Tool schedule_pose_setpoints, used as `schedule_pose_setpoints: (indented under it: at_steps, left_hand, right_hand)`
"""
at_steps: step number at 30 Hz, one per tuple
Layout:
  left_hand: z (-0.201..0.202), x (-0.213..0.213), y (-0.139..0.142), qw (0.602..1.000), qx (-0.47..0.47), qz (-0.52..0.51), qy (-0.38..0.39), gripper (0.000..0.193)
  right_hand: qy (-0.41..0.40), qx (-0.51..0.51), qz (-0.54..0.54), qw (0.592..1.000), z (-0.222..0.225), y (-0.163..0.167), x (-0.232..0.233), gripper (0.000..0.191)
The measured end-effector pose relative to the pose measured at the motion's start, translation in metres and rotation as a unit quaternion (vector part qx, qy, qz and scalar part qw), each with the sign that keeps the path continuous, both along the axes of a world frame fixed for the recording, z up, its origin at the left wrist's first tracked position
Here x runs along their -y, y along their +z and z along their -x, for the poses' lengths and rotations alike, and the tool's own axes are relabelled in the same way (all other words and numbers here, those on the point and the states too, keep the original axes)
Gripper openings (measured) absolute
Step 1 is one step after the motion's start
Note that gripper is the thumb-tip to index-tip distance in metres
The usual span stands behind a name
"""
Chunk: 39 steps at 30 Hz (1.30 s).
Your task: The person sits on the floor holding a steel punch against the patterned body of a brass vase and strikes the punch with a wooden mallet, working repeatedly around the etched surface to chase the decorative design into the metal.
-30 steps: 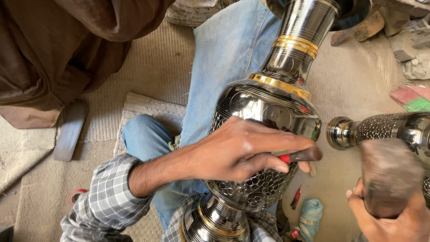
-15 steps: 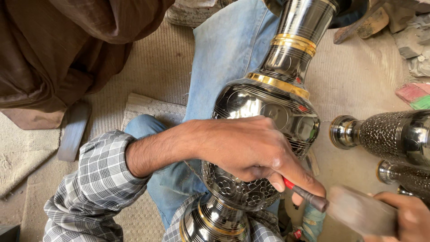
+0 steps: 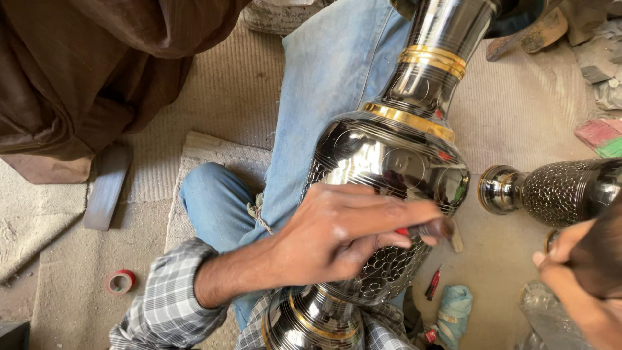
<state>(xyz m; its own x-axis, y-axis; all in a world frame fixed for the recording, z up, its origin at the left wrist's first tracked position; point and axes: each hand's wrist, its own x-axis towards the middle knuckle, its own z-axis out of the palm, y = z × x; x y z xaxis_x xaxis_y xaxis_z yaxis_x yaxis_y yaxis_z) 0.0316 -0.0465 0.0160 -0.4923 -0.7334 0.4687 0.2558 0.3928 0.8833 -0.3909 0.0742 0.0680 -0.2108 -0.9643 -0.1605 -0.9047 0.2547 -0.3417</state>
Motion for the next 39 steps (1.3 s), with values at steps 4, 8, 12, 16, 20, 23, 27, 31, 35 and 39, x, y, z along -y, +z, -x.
schedule_pose_setpoints:
  at_steps: [4, 8, 12, 16, 20, 23, 27, 31, 35, 39]
  left_hand:
    - [0.003, -0.007, -0.005, 0.996, -0.053, -0.018, 0.067, 0.046]
    - [0.002, -0.008, -0.009, 0.995, 0.009, -0.006, 0.094, 0.047]
    - [0.017, -0.027, -0.009, 0.96, -0.078, -0.219, 0.157, 0.033]
    - [0.026, -0.04, -0.017, 0.947, -0.132, -0.189, 0.223, 0.036]
    - [0.026, -0.042, -0.023, 0.946, -0.12, -0.164, 0.251, 0.035]
    - [0.022, -0.041, -0.023, 0.957, -0.079, -0.108, 0.258, 0.029]
    - [0.021, -0.036, -0.019, 0.96, -0.114, -0.184, 0.176, 0.031]
    - [0.014, -0.028, -0.015, 0.976, -0.089, -0.152, 0.131, 0.034]
    - [0.008, -0.021, -0.011, 0.984, -0.093, -0.121, 0.093, 0.036]
    - [0.006, -0.019, -0.005, 0.992, -0.032, -0.046, 0.117, 0.031]
  right_hand:
    - [0.024, 0.076, 0.047, 0.996, -0.004, 0.007, 0.025, 0.022]
    - [0.235, -0.039, 0.05, 0.97, -0.036, 0.025, 0.058, 0.046]
    - [0.294, -0.058, 0.044, 0.953, -0.075, 0.043, 0.099, 0.067]
    - [0.371, -0.119, -0.006, 0.921, -0.091, 0.065, 0.142, 0.07]
    - [0.396, -0.155, -0.046, 0.904, -0.093, 0.073, 0.161, 0.074]
    - [0.407, -0.162, -0.065, 0.897, -0.098, 0.071, 0.159, 0.076]
    - [0.416, -0.19, -0.013, 0.889, -0.103, 0.073, 0.157, 0.076]
    - [0.422, -0.172, -0.03, 0.89, -0.093, 0.075, 0.157, 0.079]
    - [0.395, -0.125, -0.016, 0.91, -0.064, 0.066, 0.149, 0.083]
    - [0.361, -0.098, -0.002, 0.928, -0.029, 0.051, 0.132, 0.087]
